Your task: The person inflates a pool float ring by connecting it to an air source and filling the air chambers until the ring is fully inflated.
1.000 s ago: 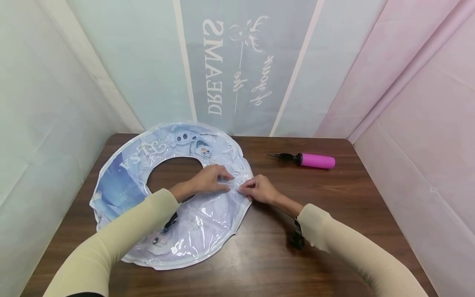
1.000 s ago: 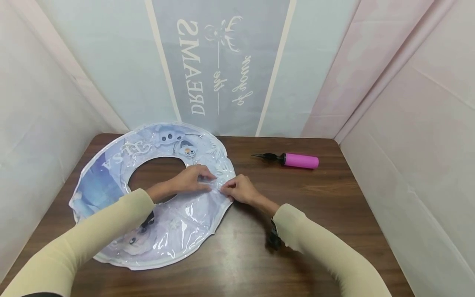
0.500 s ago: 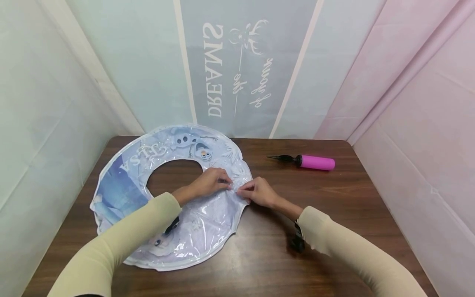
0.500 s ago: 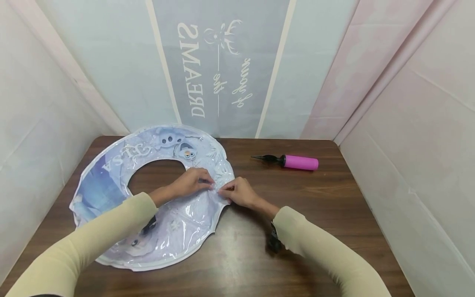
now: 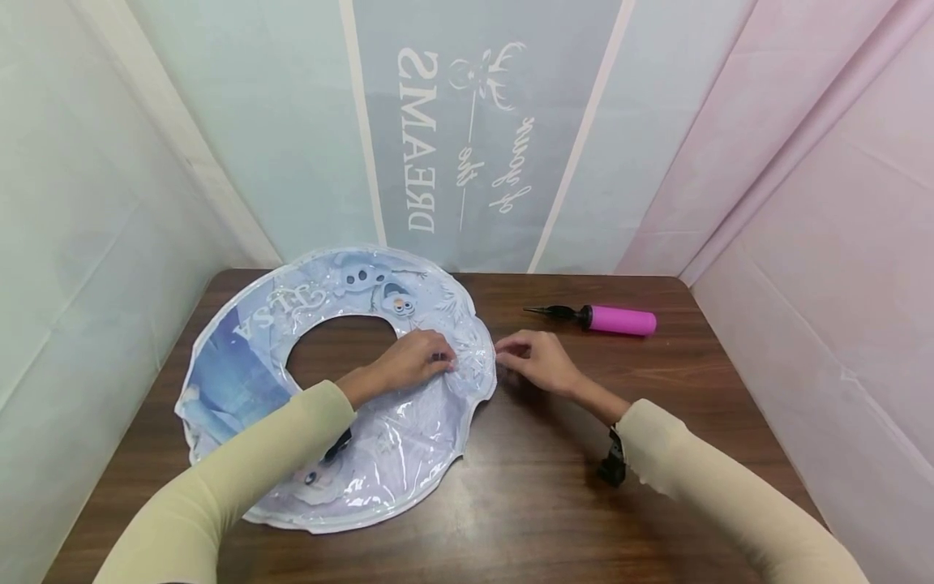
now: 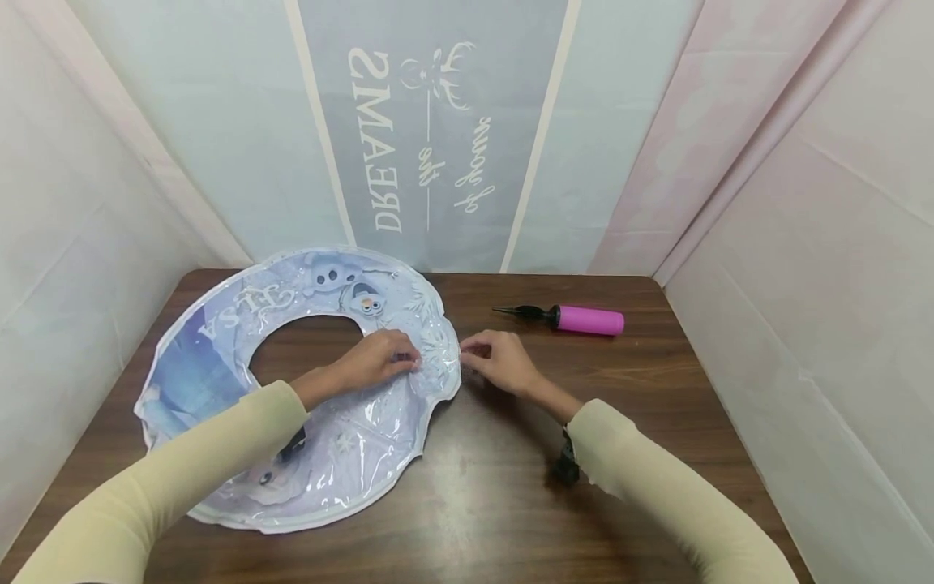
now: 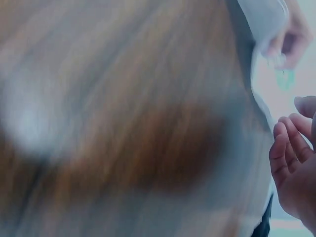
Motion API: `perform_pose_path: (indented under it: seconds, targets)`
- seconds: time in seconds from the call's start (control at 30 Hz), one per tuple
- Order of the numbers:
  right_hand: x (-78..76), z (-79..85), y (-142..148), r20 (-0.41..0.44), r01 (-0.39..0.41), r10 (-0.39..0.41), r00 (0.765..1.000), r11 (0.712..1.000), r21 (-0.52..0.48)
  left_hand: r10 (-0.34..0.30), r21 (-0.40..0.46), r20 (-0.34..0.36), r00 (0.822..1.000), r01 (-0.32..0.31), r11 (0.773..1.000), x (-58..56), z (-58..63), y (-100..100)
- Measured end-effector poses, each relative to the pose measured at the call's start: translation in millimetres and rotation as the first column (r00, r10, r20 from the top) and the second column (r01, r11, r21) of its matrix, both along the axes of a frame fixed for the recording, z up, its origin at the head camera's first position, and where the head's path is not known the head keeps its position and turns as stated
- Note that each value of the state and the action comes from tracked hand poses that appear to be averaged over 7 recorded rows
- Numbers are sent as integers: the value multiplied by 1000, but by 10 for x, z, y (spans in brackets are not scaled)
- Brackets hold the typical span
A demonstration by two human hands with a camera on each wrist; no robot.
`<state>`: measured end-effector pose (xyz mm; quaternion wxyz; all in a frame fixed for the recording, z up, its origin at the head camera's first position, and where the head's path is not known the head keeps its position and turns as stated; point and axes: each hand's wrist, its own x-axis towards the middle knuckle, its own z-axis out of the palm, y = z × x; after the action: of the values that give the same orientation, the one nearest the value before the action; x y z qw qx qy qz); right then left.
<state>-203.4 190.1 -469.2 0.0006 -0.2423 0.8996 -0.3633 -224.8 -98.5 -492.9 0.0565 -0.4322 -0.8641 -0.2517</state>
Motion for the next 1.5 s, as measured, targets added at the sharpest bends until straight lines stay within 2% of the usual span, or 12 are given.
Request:
perform_pose_path:
  seconds: [0.1,0.23,0.3,0.43,0.53,0.6,0.77,0.9,1.13,1.5]
  targets:
    - [-71,43,160,-32,25,-25,999,1000,-4,3,-8,-45,999,-3,1000,-4,-13,-2]
    - [-162,77,380,-137,20,-14,990,999,42,-9,-29,-102,995,6,1000,-9,-26,-2]
    - [-214,92,491,-221,8,12,975,996,91,-13,-38,-127,992,8,999,-8,-32,-2]
    - [-343,126,742,-364,-3,70,929,983,183,-19,-46,-162,987,12,999,-4,-42,0]
    - [-449,147,960,-405,8,88,910,973,229,-20,-46,-183,983,11,999,-5,-49,4]
    - [-509,154,1105,-402,30,81,912,964,263,-15,-47,-190,982,6,999,-2,-51,4]
    - [-590,154,1407,-315,119,9,949,917,382,5,-40,-189,982,-12,999,11,-49,-11]
    - [-602,133,1555,-243,146,-39,969,886,441,15,-11,-166,986,-18,1000,23,-42,-13]
    - [-604,97,1650,-247,126,-13,969,885,448,43,32,-120,992,-39,999,36,-49,-7]
    - [-574,51,1619,-196,100,-12,981,888,449,99,65,-52,994,-96,993,62,-26,3]
